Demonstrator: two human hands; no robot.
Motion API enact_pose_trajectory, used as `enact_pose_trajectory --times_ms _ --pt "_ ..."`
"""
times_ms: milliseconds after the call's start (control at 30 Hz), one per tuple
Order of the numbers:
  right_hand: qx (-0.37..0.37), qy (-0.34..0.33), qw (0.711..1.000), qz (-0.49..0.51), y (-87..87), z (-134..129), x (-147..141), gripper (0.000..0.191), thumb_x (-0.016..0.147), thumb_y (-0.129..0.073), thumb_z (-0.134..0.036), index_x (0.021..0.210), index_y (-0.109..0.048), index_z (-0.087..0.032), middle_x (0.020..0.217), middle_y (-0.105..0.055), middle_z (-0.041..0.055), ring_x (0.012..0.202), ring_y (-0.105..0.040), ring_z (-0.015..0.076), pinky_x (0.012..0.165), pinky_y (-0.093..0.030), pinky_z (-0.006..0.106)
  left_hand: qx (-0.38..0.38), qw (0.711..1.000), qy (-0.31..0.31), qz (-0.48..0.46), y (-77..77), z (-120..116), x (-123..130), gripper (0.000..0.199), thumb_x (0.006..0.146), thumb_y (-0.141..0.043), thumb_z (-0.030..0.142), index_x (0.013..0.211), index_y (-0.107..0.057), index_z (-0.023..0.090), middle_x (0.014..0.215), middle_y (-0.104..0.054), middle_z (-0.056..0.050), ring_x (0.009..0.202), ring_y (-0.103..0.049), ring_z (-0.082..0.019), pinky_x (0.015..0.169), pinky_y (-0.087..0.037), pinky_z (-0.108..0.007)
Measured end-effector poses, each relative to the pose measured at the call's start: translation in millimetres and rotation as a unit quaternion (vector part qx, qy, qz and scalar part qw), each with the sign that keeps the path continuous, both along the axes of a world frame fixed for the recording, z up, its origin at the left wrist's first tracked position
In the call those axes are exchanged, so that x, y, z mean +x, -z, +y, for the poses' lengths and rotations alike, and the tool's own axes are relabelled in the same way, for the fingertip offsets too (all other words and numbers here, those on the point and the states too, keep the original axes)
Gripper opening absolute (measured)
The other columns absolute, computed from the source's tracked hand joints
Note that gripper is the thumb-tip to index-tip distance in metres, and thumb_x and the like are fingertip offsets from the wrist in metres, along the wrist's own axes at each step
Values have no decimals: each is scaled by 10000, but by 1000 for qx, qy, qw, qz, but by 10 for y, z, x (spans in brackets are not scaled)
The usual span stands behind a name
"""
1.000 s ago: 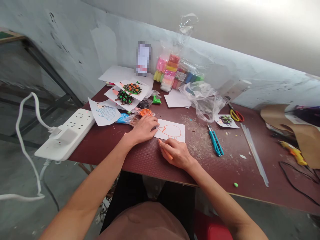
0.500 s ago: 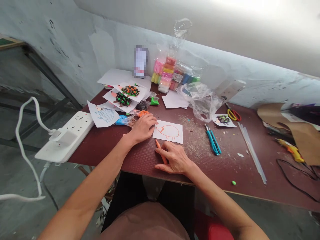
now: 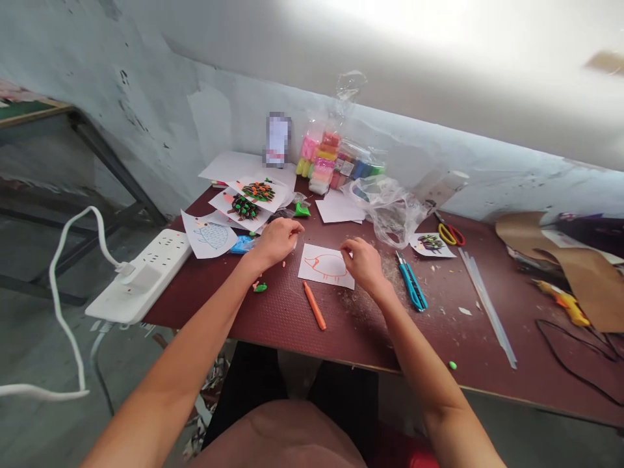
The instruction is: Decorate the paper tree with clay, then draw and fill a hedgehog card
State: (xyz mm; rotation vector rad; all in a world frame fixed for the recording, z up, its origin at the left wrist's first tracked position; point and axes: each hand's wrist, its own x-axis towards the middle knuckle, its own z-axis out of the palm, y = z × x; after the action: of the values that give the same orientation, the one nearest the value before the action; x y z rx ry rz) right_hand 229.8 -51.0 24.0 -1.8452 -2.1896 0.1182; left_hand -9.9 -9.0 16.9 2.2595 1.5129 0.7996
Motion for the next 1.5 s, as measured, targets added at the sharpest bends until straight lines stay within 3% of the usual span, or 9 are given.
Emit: enact_pose_trajectory --times_ms 133,367,600,800,1100,1200,1267,1367,1500 --pt "-54 48 997 -11 64 171 67 217 917 -544 -181 966 -754 -211 1017 -712 92 879 -625 211 700 -407 286 -7 1000 6 -5 93 40 60 281 871 -570 72 1011 -794 167 1051 -795 -85 999 -708 -248 916 -549 -385" --pt "-55 61 997 13 219 143 145 206 897 -537 -182 951 -734 -208 975 -702 80 874 -607 207 722 -417 288 43 999 10 2 318 4 34 262 884 -549 71 980 -775 161 994 -774 -100 968 -671 -260 913 -534 -417" --pt "-81 70 994 8 178 121 109 198 928 -525 -190 971 -718 -194 1059 -668 105 905 -596 217 748 -421 297 106 992 -36 -65 317 39 -33 243 920 -534 119 972 -763 182 972 -765 -84 948 -657 -242 906 -533 -402" --pt "-84 72 994 4 218 149 131 186 954 -517 -200 962 -702 -182 1093 -643 114 936 -591 220 766 -423 296 69 993 -82 -57 324 90 -149 236 914 -560 150 998 -778 177 1024 -784 -92 986 -675 -252 947 -528 -420" --pt "-64 50 996 36 304 228 162 165 938 -540 -199 946 -704 -183 1085 -635 101 932 -593 208 770 -440 298 57 998 -35 -1 283 25 -111 242 897 -615 205 1070 -784 212 1126 -775 -89 1111 -644 -279 1038 -483 -497" --pt "-52 34 996 56 320 247 157 165 928 -551 -199 956 -714 -189 1078 -635 99 922 -600 205 752 -442 291 83 995 45 21 243 -25 -71 327 894 -572 122 1123 -770 246 1313 -721 -56 1374 -507 -300 1190 -292 -604" --pt "-43 19 996 70 327 251 156 184 929 -545 -197 974 -724 -199 1082 -636 94 905 -600 198 740 -442 287 63 992 104 46 240 -55 -32 359 903 -544 100 1131 -761 273 1299 -731 -23 1424 -464 -290 1216 -203 -643" --pt "-37 3 996 82 330 247 157 226 940 -525 -197 1007 -739 -216 1099 -634 84 887 -595 184 726 -440 282 21 988 138 66 259 -86 20 363 911 -529 90 1120 -758 281 1244 -754 -32 1383 -506 -285 1206 -185 -662" --pt "-38 -19 996 80 321 237 137 249 947 -519 -188 1020 -754 -227 1135 -624 80 925 -602 183 733 -441 275 2 989 130 65 266 -100 43 350 905 -535 83 1112 -751 266 1187 -754 -52 1223 -603 -252 1212 -209 -619"
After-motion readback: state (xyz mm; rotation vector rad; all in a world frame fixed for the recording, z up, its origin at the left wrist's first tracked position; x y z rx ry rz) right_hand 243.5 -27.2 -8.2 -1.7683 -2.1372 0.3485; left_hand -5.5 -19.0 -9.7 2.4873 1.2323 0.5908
